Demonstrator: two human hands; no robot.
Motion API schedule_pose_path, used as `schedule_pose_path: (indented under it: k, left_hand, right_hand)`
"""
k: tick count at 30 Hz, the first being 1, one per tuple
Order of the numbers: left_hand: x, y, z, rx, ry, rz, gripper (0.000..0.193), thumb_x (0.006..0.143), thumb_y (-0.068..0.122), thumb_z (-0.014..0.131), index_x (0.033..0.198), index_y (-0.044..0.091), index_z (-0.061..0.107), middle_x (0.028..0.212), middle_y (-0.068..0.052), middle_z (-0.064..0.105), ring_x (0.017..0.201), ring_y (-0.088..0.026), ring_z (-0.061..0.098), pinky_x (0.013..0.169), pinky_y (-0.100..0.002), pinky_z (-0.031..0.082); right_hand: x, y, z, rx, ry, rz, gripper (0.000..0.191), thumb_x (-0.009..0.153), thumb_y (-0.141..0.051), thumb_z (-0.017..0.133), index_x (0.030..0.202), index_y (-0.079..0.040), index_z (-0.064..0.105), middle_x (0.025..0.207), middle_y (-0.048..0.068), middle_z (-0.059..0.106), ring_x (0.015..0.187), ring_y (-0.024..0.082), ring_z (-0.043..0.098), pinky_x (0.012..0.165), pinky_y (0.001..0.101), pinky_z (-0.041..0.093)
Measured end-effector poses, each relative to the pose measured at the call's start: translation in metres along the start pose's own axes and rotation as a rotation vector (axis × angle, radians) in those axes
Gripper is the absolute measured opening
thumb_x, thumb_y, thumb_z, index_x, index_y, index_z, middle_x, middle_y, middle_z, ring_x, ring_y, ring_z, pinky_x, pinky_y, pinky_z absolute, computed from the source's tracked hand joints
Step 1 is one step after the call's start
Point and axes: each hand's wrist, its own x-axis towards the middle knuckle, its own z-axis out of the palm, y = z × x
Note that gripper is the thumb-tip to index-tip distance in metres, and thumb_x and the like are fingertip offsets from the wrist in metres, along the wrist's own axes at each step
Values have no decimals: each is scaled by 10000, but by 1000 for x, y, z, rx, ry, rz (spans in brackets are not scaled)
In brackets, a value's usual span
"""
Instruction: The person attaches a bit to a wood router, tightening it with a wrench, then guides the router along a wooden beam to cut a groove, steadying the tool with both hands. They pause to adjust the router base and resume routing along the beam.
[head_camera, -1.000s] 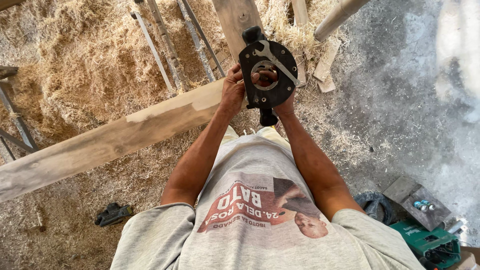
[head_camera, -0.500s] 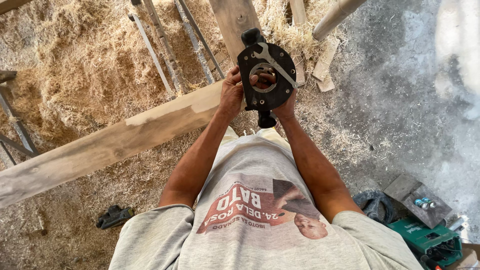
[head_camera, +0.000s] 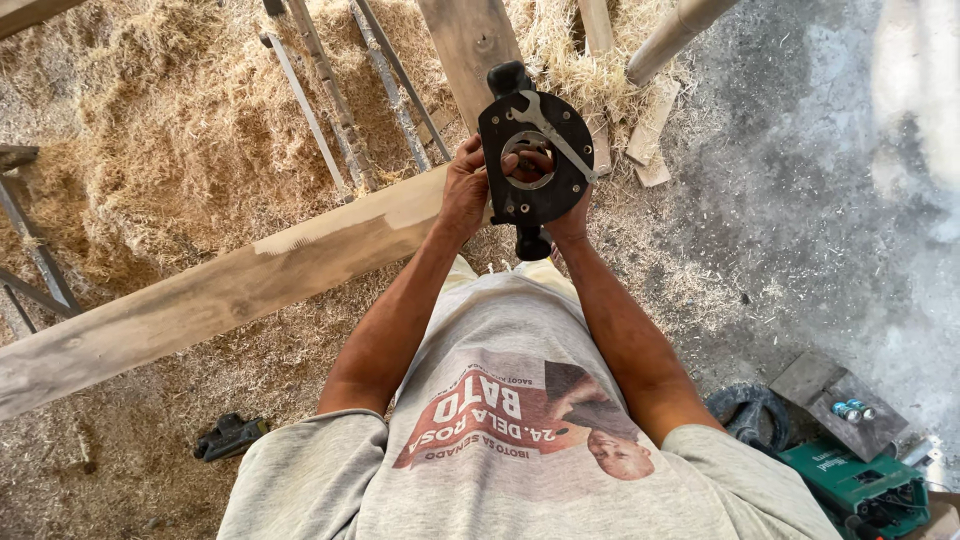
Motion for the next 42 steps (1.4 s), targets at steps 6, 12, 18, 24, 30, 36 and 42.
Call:
schedule_pose_path:
  k: [6,12,18,24,30,36,42]
  left_hand:
    - [-3,-3,-1,-2,15,-12,311,824,129,881,1109,38,794,1548,-30,361,1355,-194,501,1047,-330,554]
    - [-2,-3,-5,25,18,-13,287,843,153,879,1103,55,807,1563,-39,331,1374,-178,468,1056,-330,556]
    - [0,-3,-7,0,35,-11,286,836,158,880,1091,51,806,1570,-22,316,1393,-153,438,1050,-319,558]
    - [0,-4,-6,25,34,-14,278,842,170,874,1079,39,808,1561,-45,331,1364,-193,480,1057,-347,552]
    - [5,-3,-5,36,57,-24,279,835,167,865,1069,31,796,1558,-12,317,1350,-167,503,1057,-342,555]
    - [9,-1,-1,11,28,-20,295,843,153,871,1098,25,797,1497,-26,373,1285,-176,533,1008,-329,562]
    - [10,-1,0,-21,34,-35,272,814,126,880,1059,34,803,1513,-20,350,1276,-184,539,953,-323,589]
  right_hand:
    - [3,0,-8,350,-77,216,542,946,-73,731,1426,-11,486,1373,97,648,1222,181,659,1063,322,552]
    - [0,-4,-15,-455,-68,-92,350,902,-88,800,1243,-54,729,1219,105,733,1132,214,700,1001,365,545]
    - [-6,1,-1,-227,56,21,299,901,-121,787,1179,-20,745,1167,85,740,1077,179,707,990,318,560]
    - [0,1,-6,187,-90,150,503,920,-136,743,1359,-72,504,1307,38,662,1205,134,649,1038,273,537]
    - [1,-1,-7,-289,-33,-77,378,936,-61,772,1301,-16,683,1251,107,723,1159,184,696,1043,329,544]
    - [-1,4,1,-338,89,-106,434,888,-70,806,1291,-21,652,1254,110,716,1168,206,683,1053,360,521]
    - [6,7,-9,-104,2,-51,525,906,-70,786,1363,20,545,1312,90,647,1210,190,634,1056,325,521]
